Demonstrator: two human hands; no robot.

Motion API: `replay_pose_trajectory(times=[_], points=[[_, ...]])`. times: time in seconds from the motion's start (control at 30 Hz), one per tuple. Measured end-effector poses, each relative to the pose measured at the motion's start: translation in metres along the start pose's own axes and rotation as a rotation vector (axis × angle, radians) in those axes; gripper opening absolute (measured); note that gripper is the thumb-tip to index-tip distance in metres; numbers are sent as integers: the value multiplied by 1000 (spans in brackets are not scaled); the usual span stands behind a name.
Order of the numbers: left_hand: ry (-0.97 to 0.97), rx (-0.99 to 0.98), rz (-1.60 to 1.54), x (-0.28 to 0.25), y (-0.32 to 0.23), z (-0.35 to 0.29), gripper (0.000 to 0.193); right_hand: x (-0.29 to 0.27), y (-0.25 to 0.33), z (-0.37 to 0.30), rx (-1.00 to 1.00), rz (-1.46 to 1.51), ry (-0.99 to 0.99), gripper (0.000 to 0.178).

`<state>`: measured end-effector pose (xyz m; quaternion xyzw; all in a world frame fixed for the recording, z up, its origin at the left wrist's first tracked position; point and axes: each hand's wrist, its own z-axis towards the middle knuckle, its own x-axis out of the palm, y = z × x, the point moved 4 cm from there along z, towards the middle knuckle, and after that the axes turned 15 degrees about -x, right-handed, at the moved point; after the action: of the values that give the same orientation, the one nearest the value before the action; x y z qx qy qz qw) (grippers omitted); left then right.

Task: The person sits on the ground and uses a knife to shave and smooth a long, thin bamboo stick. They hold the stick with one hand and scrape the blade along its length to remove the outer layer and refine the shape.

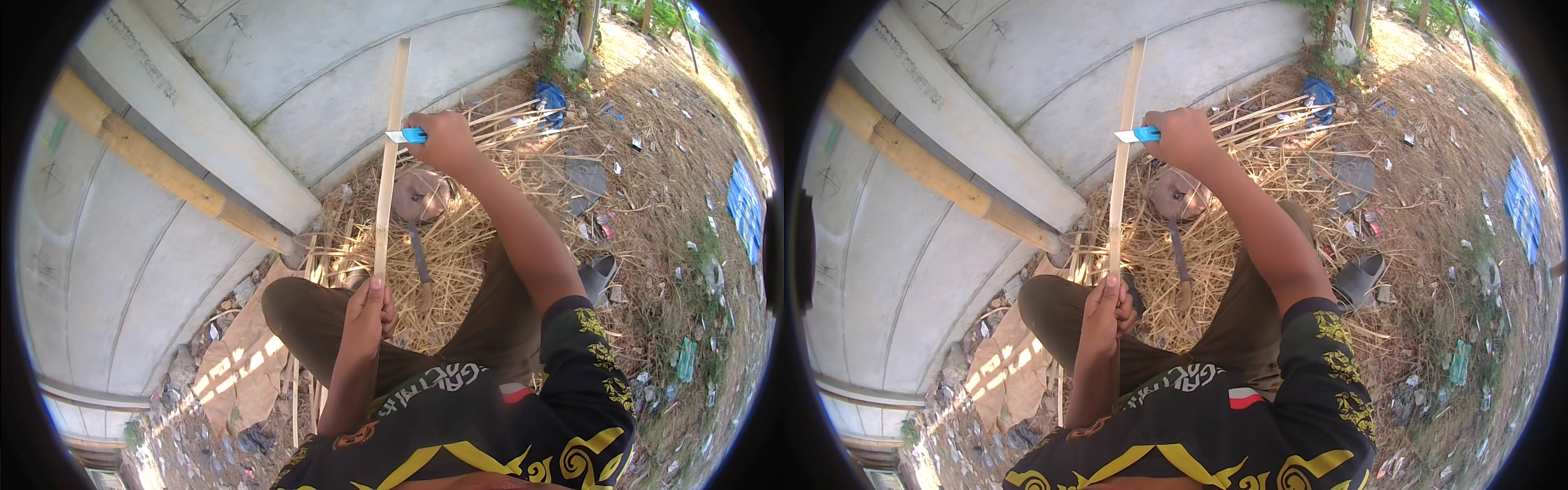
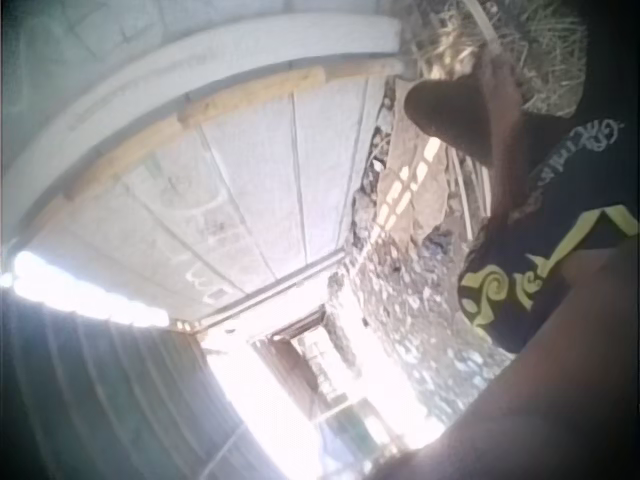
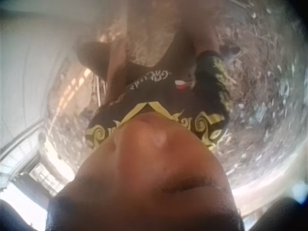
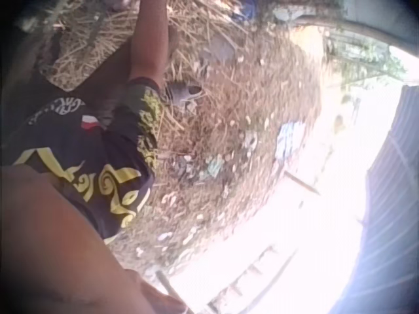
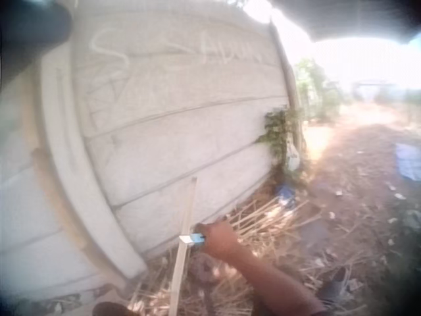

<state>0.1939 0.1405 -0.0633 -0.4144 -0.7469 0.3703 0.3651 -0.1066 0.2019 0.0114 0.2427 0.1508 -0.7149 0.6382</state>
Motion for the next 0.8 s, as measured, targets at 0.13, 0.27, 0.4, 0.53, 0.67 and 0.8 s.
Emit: replay_pose_trajectory(times=[0.13, 0.27, 0.4, 0.53, 0.67, 0.8], points=[[-58, 38, -2, 2, -10, 0, 37, 1, 28, 7, -127, 38, 34, 12], [-155, 136, 84, 9, -16, 0, 37, 12, 31, 6, -44, -15, 31, 11], [-120, 79, 101, 20, -20, -6, 39, 11, 4, 9, 179, -130, 14, 8], [-62, -93, 153, 30, 19, -31, 39, -29, -87, 2, 911, -110, -31, 24], [-41, -132, 142, 0, 55, -46, 40, -77, -155, -50, 1105, -229, -236, 32], [-93, -61, 42, -11, 29, -24, 39, -48, -91, -17, 721, 38, -182, 26]])
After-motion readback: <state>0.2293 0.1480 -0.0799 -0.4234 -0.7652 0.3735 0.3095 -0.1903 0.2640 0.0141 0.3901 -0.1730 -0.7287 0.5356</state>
